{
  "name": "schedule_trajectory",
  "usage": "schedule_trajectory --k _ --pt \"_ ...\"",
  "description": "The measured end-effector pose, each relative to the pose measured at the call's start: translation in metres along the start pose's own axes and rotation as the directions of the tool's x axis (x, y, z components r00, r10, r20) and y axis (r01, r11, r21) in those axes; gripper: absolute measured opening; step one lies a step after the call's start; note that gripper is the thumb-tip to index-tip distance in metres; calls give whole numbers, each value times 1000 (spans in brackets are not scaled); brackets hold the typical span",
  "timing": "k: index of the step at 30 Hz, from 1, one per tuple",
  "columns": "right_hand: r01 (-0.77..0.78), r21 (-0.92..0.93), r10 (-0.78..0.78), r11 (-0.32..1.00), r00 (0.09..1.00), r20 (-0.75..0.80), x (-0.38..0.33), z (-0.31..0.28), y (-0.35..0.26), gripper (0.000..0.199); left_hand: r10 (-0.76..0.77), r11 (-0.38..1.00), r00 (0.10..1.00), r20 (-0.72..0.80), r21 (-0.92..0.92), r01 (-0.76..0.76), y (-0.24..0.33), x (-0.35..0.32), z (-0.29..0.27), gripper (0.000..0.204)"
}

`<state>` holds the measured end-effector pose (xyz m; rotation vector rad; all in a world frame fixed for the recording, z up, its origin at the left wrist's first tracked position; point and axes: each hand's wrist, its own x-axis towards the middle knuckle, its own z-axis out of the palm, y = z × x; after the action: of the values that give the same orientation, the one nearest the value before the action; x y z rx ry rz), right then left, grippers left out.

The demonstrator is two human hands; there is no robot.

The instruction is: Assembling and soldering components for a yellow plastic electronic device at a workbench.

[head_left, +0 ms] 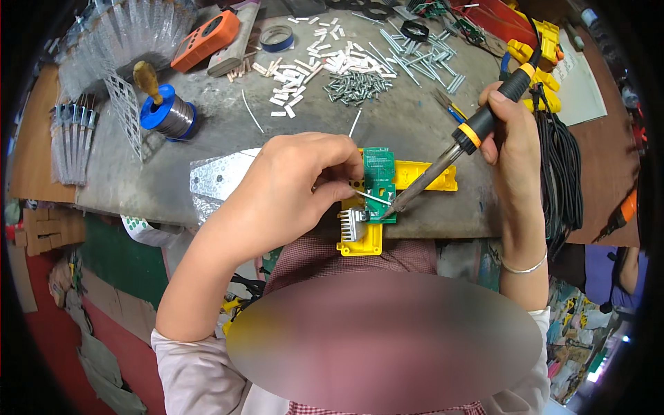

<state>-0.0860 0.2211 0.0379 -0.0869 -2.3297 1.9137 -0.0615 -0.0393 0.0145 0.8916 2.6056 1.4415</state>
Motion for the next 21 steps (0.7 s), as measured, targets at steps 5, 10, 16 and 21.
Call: schedule_trajectory --k 5,10,16,21 --pt "-51 -20 51 999 999 16 2 1 5 25 -61 996 998 5 -65 61 0 5 0 21" --pt "-53 9 53 999 998 27 5 5 9 23 -88 996 996 18 15 88 1 4 -2 24" --pt "-81 -13 81 997 997 -4 4 10 5 23 -71 997 997 12 12 71 1 4 0 25" --pt "-77 -22 77 997 997 21 8 7 9 23 -87 996 996 17 13 87 1 4 1 26"
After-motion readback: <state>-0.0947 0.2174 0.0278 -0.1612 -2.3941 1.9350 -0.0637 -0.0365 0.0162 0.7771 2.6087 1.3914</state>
